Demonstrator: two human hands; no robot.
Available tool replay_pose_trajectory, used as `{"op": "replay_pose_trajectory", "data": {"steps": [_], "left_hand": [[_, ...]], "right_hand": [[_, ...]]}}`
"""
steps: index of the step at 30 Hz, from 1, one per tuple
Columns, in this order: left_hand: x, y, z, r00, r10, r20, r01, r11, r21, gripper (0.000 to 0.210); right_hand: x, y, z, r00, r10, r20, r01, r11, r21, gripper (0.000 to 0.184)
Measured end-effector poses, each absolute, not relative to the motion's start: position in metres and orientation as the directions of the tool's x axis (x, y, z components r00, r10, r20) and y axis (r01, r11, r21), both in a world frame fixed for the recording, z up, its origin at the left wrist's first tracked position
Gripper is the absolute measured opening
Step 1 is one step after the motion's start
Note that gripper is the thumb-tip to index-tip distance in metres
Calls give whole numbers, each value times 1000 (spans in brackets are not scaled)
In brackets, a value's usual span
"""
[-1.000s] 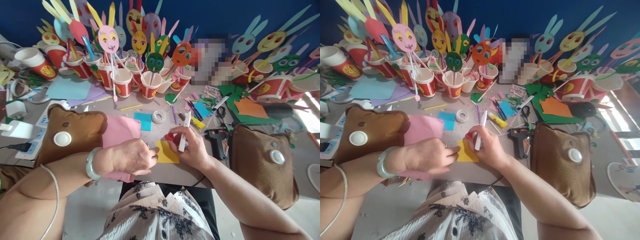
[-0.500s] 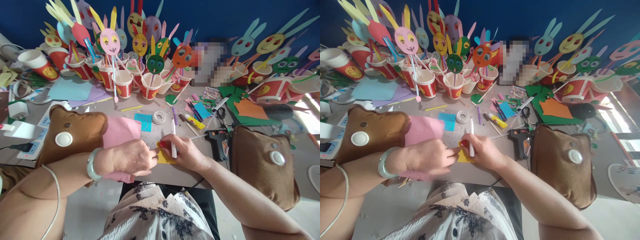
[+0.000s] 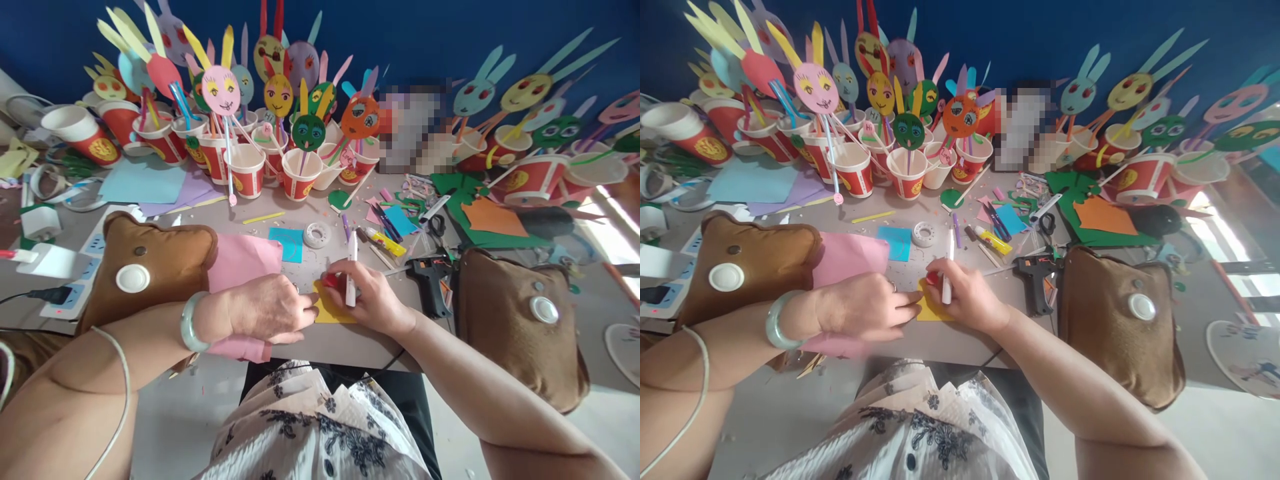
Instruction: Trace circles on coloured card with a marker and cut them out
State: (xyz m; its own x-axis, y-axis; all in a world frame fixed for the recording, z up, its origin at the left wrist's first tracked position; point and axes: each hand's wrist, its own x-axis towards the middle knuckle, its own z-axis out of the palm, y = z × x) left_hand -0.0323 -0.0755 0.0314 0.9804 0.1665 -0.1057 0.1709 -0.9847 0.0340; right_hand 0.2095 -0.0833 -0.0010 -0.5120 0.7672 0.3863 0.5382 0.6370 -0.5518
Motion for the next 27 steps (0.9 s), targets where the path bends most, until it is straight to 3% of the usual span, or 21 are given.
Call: {"op": "replay_pose_trajectory", "data": {"steps": [7, 15, 22, 27], "left_hand": [[-30, -74, 42, 972, 199, -125, 212, -973, 94, 40], [-35, -69, 31, 979, 204, -6, 204, -977, 62, 44], [-39, -59, 21, 966, 258, -25, 258, -966, -5, 49], [-38, -62, 25, 964, 262, -32, 261, -965, -29, 47]], "right_hand": [[211, -75, -1, -247, 766, 593, 590, 605, -535, 27], [208, -77, 5, -225, 745, 628, 633, 601, -487, 28], [211, -91, 36, -376, 826, 421, 740, 541, -400, 27], [228, -98, 36, -440, 854, 276, 740, 520, -426, 12]]}}
